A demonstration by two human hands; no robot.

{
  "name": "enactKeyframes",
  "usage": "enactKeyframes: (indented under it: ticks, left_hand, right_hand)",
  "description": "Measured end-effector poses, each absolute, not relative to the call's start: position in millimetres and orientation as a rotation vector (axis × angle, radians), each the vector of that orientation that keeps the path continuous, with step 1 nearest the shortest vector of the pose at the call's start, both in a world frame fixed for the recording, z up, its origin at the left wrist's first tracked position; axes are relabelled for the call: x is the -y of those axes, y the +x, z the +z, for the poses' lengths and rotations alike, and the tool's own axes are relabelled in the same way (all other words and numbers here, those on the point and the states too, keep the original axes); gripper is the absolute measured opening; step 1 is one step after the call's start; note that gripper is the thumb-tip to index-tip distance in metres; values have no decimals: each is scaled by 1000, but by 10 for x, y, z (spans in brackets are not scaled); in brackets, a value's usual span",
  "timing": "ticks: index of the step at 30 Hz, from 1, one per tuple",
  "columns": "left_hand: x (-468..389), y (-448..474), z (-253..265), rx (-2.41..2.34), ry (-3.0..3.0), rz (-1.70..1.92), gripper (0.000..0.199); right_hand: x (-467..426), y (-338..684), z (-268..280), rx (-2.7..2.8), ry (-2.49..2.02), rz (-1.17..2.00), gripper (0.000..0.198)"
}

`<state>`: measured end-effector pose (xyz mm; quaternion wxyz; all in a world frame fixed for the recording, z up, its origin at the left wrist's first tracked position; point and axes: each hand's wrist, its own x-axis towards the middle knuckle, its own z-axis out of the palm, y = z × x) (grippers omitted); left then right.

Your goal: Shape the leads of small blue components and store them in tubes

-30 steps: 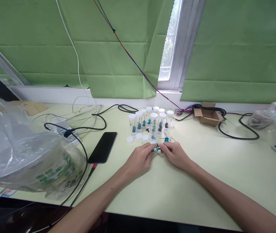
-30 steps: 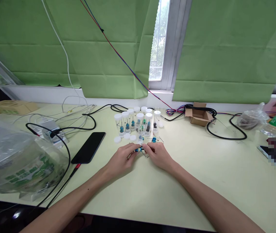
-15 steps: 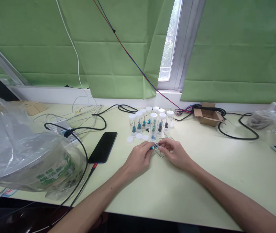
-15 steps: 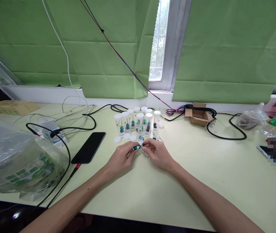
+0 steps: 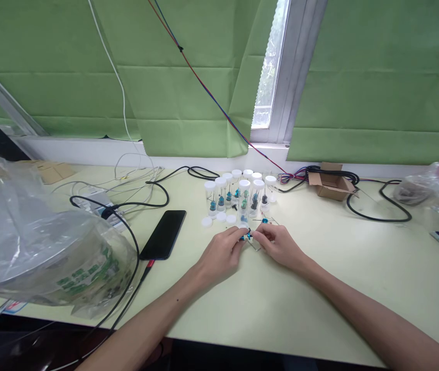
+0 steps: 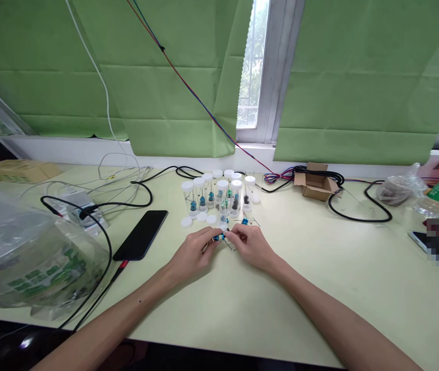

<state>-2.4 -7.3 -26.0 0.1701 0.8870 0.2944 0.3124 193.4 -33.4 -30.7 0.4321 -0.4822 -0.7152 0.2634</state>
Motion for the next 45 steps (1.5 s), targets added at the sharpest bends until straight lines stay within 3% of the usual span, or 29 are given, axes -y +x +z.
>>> enactKeyframes:
  ticks: [19,22,25,31,45]
  left_hand:
    - [68,-22,-264,-822,2501,873,27]
    - [57,-17,-263,-843,2503,898,25]
    - [49,-18,-270,-858,2501,922,24]
    - [58,-28,-269,-870,2499,916,23]
    - [82,-18,-262,-847,2508,846,26]
  right_hand:
    - [314,1920,-332,1787,-1288,556,50]
    - [327,1923,-313,1738,-1266,569,43]
    - [344,1935,-299,1728,-1187,646,24]
    - [356,1940,-319,1738,-1130,722,16]
    - [329,1932,-324,1768,-1178,688,27]
